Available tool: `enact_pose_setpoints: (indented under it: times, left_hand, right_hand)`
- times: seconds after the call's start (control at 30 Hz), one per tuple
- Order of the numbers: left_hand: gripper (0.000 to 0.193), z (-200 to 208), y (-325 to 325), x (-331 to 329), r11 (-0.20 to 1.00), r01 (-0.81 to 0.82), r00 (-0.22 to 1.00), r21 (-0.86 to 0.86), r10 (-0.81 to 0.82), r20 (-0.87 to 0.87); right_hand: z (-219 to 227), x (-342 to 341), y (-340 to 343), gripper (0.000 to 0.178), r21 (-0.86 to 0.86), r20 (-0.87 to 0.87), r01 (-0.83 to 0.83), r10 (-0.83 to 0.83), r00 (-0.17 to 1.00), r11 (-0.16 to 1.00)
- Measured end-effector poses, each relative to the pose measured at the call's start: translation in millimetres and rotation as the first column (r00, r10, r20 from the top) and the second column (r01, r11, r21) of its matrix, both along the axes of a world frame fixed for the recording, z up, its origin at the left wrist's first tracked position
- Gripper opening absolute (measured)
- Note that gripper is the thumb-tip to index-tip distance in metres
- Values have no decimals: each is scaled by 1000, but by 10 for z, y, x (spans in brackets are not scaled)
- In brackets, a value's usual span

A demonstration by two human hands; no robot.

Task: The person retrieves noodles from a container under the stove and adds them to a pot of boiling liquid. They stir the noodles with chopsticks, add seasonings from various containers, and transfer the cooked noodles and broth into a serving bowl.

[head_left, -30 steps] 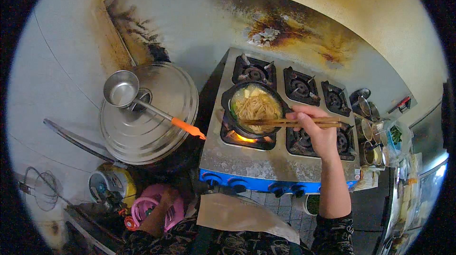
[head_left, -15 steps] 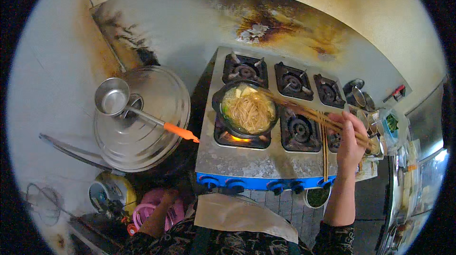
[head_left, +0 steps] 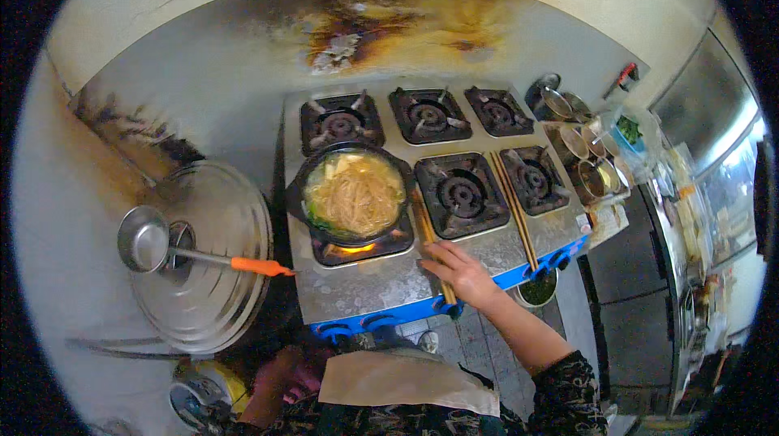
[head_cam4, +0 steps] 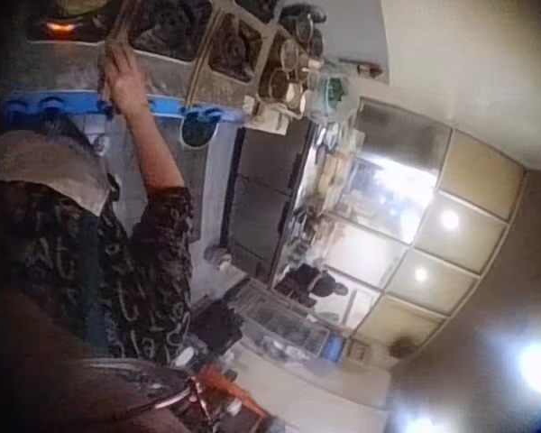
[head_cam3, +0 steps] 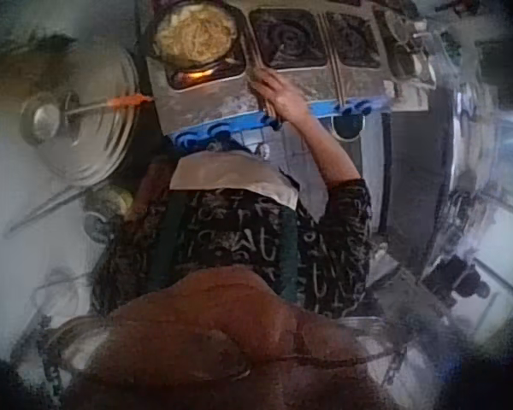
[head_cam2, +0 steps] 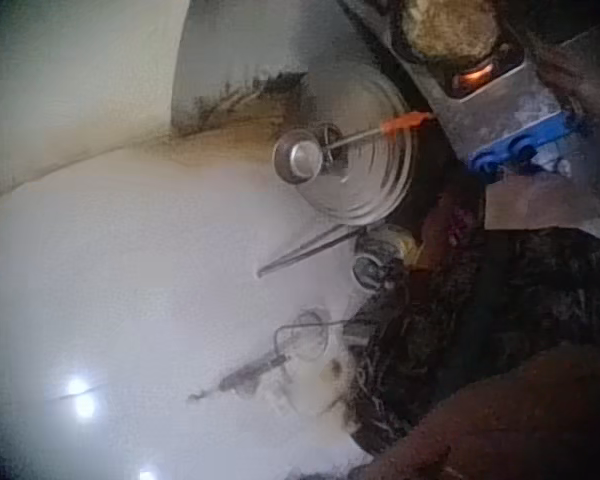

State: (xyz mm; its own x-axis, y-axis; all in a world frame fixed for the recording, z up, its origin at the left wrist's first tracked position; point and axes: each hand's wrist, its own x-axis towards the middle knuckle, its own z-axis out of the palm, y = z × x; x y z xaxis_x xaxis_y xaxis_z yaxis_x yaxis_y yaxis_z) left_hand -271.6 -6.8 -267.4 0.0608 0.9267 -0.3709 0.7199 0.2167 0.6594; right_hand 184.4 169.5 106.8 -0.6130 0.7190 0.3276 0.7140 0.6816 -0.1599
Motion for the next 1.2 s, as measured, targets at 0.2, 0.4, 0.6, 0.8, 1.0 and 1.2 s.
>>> enact_pose_setpoints:
  times: [0.2,0.4,0.6,0.8,1.0,1.2]
  left_hand:
    - [29,652,30,242,994,103,995,25,-103,-3]
    - [26,1596,-22,917,957,285,958,53,-282,-47]
    - [20,1141,-417,1989,965,156,974,-210,-114,195]
    - [15,985,-284,3760,895,348,908,-281,-247,339]
    - [11,906,404,5526,861,403,847,-311,-223,482]
    - [30,-350,941,6604,654,614,730,-442,-258,632]
  right_hand:
    - [-188,122,-83,38,-73,-105,-5,-3,994,997]
    - [-113,570,-612,41,-74,-330,-10,-15,944,997]
    - [-106,1778,-1751,37,-114,-420,93,-133,898,989]
    - [-254,3533,-2863,36,-134,-347,415,-435,831,900]
    - [-280,4657,-2952,29,-192,-360,552,-581,729,812]
    - [-742,6228,-3057,23,-361,-153,693,-773,616,624]
